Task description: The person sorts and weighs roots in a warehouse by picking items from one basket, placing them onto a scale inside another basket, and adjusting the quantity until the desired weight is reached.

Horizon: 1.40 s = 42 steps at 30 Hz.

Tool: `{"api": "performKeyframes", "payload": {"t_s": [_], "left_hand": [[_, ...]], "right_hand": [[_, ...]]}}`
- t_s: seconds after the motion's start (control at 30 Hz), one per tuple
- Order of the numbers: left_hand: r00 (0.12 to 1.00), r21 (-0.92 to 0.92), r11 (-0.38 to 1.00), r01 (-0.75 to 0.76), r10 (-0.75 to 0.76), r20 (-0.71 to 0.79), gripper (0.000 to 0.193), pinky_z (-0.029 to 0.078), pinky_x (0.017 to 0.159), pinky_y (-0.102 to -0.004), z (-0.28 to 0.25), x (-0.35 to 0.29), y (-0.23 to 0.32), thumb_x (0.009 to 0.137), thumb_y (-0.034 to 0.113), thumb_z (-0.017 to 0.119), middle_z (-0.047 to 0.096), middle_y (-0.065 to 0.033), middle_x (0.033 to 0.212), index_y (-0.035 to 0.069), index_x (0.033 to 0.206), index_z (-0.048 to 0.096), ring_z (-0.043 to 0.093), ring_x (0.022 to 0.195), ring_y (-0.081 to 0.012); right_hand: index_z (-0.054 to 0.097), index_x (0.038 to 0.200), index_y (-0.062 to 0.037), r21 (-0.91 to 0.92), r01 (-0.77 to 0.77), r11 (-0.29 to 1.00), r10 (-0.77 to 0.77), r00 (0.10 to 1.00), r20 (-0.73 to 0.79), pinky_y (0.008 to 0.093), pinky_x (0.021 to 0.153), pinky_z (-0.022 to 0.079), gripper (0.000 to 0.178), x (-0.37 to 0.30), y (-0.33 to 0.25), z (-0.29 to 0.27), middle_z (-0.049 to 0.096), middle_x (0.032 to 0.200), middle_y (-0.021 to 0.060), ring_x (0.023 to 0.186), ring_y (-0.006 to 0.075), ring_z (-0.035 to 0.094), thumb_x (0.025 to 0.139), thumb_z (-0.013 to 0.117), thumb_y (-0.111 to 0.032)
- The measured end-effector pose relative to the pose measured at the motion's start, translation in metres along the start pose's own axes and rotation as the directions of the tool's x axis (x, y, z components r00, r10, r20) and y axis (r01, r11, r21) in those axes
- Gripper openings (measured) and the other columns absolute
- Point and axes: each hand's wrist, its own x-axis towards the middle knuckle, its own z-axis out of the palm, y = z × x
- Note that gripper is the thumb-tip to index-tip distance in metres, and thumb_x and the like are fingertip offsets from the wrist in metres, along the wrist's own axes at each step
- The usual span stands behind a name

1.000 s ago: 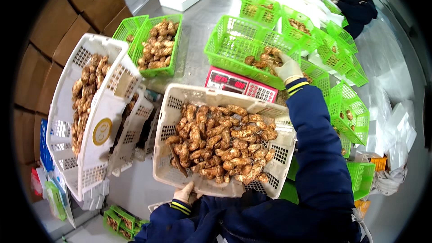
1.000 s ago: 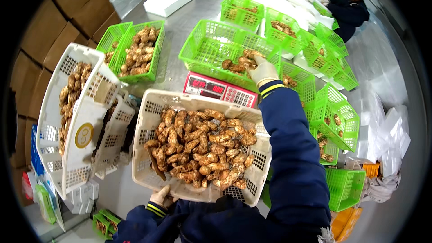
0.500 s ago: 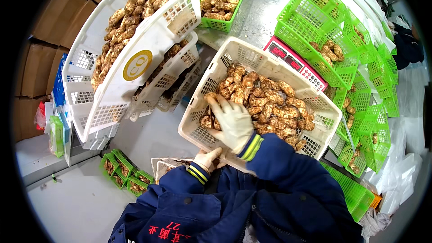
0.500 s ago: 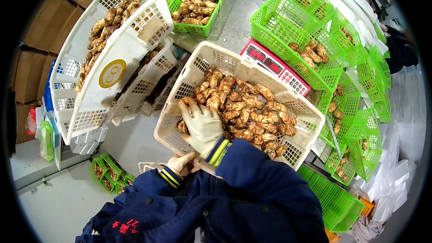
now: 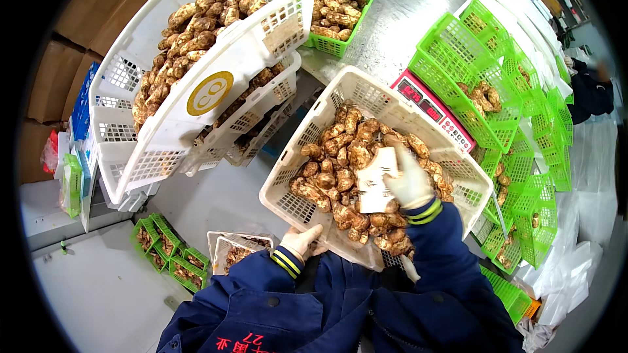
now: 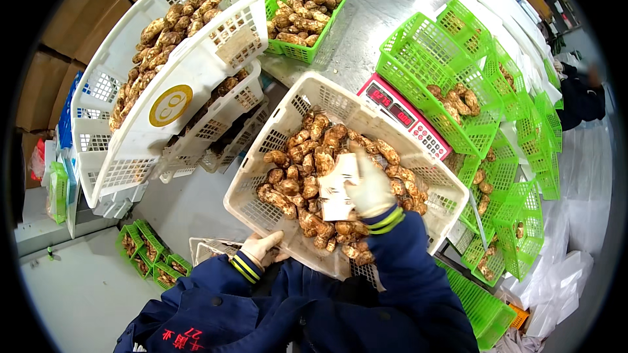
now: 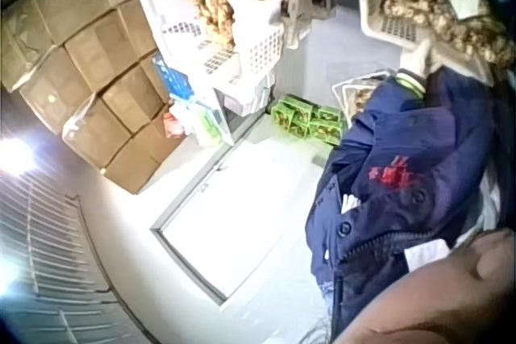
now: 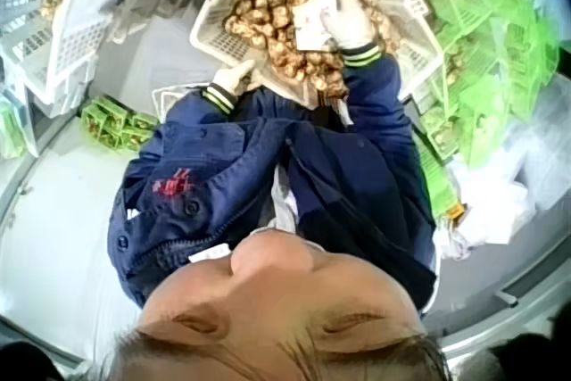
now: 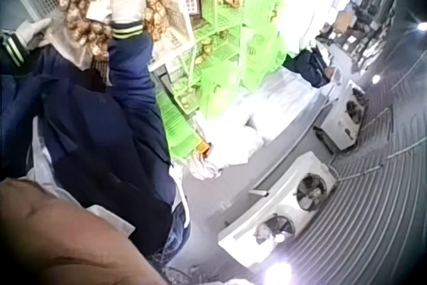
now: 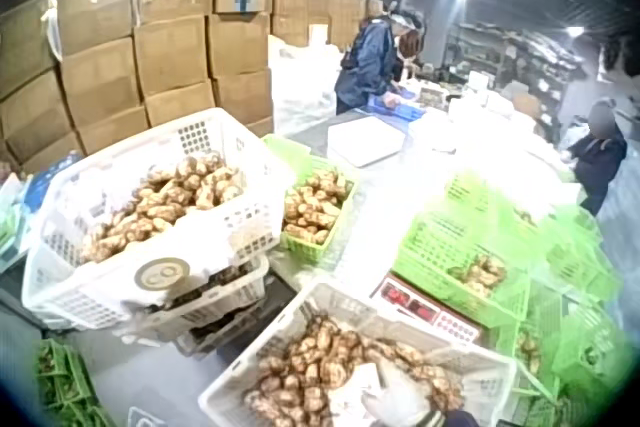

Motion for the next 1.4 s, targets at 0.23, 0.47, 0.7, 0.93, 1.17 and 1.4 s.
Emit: {"api": "performKeyframes", "payload": {"t_s": [0.23,0.47,0.7,0.93,1.17,1.4], "left_hand": [[1.0,0.026,1.0,0.005,-0.005,0.004,0.035,0.055,0.063,-0.0372,0.002,0.001,0.0,0.087,0.012,0.06,0.06,-0.0109,0.094,0.0,0.117,0.048,0.063,0.078,-0.0232],[1.0,0.033,0.999,-0.004,0.004,-0.006,0.034,0.055,0.064,-0.0364,-0.002,0.003,-0.001,0.087,0.011,0.06,0.06,-0.0129,0.095,-0.002,0.116,0.047,0.062,0.078,-0.0241],[0.999,0.07,0.996,-0.05,0.048,0.021,0.034,0.054,0.066,-0.0356,-0.002,0.003,-0.001,0.088,0.012,0.06,0.061,-0.0145,0.099,-0.005,0.115,0.049,0.062,0.082,-0.0248],[0.998,-0.028,0.999,0.02,-0.018,0.067,0.039,0.056,0.065,-0.0379,-0.013,0.008,-0.007,0.086,0.013,0.063,0.06,-0.0141,0.103,-0.001,0.118,0.046,0.063,0.084,-0.0255],[0.999,-0.024,1.0,-0.008,0.009,0.046,0.031,0.049,0.056,-0.0354,0.003,0.003,0.002,0.089,0.011,0.058,0.06,-0.0151,0.095,-0.004,0.115,0.048,0.061,0.077,-0.0257],[0.999,0.031,0.999,0.021,-0.022,0.03,0.036,0.054,0.062,-0.037,0.003,0.0,0.006,0.089,0.012,0.058,0.059,-0.0146,0.102,-0.001,0.12,0.044,0.062,0.084,-0.0251]], "right_hand": [[0.037,0.136,-0.0019,0.455,-0.272,0.848,0.318,0.948,-0.026,0.0266,0.073,0.052,0.067,-0.02,0.128,-0.043,0.061,0.105,0.0145,0.086,0.0178,0.063,0.074,0.061,0.006],[0.051,0.127,-0.0078,-0.298,0.147,0.943,-0.243,0.917,-0.317,0.0392,0.091,0.046,0.053,-0.012,0.017,-0.016,0.062,0.109,0.0193,0.102,0.0306,0.059,0.076,0.067,-0.013],[0.025,0.143,-0.0125,-0.452,-0.182,0.873,0.287,0.942,0.176,0.0383,0.063,0.053,0.08,0.051,-0.048,0.061,0.065,0.089,0.0178,0.074,0.0267,0.066,0.08,0.063,-0.044],[0.035,0.136,-0.0001,0.732,-0.19,0.654,0.025,0.973,0.231,0.0308,0.087,0.048,0.069,0.035,0.014,0.058,0.053,0.122,0.018,0.106,0.0221,0.055,0.076,0.069,-0.002],[0.032,0.135,0.0075,0.947,-0.171,0.273,-0.027,0.982,0.185,0.032,0.097,0.042,0.073,0.005,0.046,0.027,0.049,0.128,0.0168,0.111,0.0214,0.053,0.075,0.073,-0.002],[0.04,0.13,0.0073,0.644,-0.221,0.732,0.243,0.968,0.056,0.0284,0.088,0.047,0.059,-0.032,0.087,-0.041,0.057,0.116,0.019,0.106,0.0212,0.056,0.077,0.065,0.004]]}}
